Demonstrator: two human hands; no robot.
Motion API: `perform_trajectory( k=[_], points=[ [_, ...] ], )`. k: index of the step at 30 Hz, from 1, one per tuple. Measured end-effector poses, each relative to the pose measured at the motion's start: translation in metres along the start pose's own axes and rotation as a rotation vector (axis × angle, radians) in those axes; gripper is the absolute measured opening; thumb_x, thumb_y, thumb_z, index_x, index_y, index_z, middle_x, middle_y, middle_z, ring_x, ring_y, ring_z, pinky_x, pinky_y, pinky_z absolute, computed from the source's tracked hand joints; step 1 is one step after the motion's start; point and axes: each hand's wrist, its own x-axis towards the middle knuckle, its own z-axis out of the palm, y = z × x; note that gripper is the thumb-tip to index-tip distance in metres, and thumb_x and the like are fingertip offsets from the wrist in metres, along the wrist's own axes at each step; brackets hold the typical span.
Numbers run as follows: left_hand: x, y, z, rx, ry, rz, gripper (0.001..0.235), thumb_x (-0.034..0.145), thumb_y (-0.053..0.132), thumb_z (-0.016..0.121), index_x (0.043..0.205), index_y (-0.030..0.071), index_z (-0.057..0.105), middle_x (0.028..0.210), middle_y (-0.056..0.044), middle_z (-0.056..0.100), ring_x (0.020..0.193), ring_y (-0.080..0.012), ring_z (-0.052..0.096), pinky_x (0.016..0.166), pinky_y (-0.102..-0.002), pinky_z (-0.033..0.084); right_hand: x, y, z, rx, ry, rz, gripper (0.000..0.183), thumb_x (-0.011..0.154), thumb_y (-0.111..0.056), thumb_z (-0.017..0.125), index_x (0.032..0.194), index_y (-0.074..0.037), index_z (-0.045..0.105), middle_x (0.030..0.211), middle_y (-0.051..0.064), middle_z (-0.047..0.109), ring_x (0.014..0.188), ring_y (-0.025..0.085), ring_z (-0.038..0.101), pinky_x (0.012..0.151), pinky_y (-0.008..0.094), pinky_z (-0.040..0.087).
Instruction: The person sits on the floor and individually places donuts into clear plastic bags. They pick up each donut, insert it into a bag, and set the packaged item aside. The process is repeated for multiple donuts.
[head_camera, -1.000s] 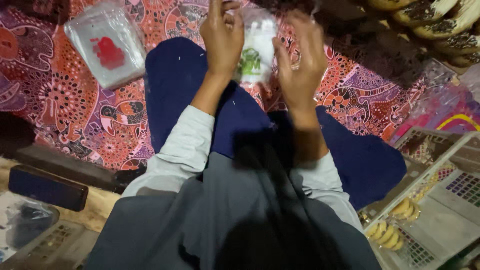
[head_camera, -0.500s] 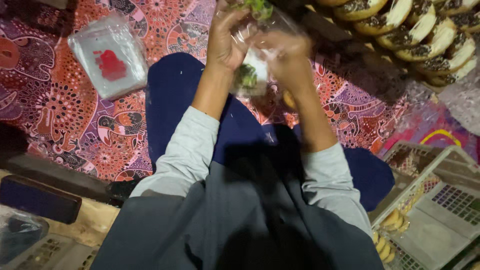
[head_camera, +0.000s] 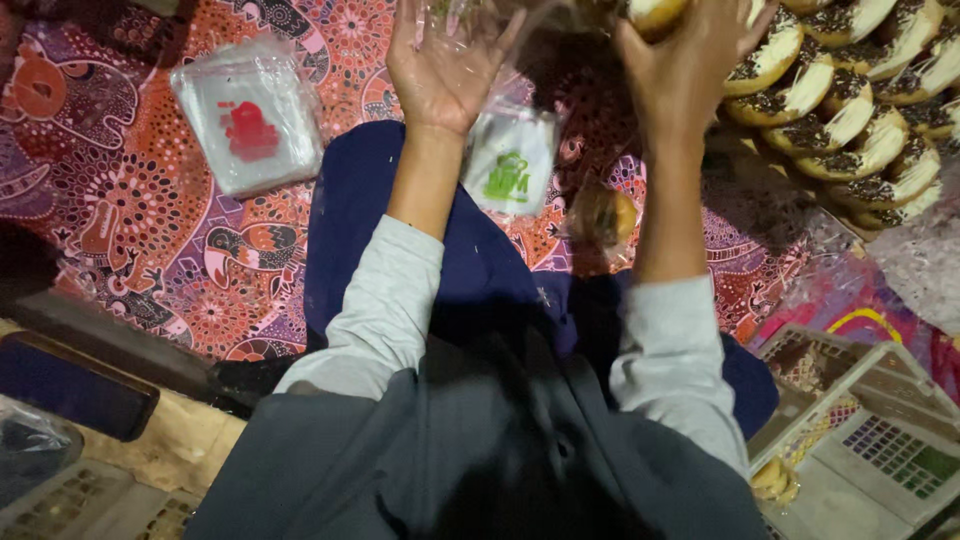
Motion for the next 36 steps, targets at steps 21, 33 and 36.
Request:
perform_trajectory(
  k=[21,33,36],
  points=[
    [-0.072,-0.117,0.02,0.621,0.146,-0.022,0.06,0.101,0.031,0.069,0.147,0.004,0.041,0.137,-0.014,0.059,0.127,-0.0275,0.059,0.109,-0.045,0.05,-0.068,-0.084,-0.039,0.562,-0.062,0.471,0.071,0.087,-0.025,0.084,0.149,-0.007,0.054,0.149,0.014,0.059,0.144,0.033,0.054,0.122,0.041,0.042],
    [-0.132,-0.074,0.094,2.168,-0.488,0.59,0.033,0.085,0.01,0.081,0.116,0.012,0.07,0.115,-0.008,0.068,0.115,-0.0323,0.062,0.107,-0.052,0.043,-0.078,-0.092,-0.045,0.977,-0.198,0.614,0.067,0.093,-0.022,0.077,0.152,-0.005,0.051,0.15,0.014,0.062,0.139,0.026,0.064,0.121,0.04,0.053],
    [-0.141,-0.042,0.096,2.247,-0.718,0.663,0.053,0.077,0.032,0.084,0.121,0.006,0.071,0.126,-0.011,0.068,0.123,-0.0366,0.06,0.111,-0.059,0.032,-0.089,-0.099,-0.046,1.21,-0.323,0.664,0.064,0.099,-0.017,0.068,0.157,-0.004,0.045,0.154,0.014,0.058,0.139,0.024,0.062,0.118,0.036,0.053]
  ],
)
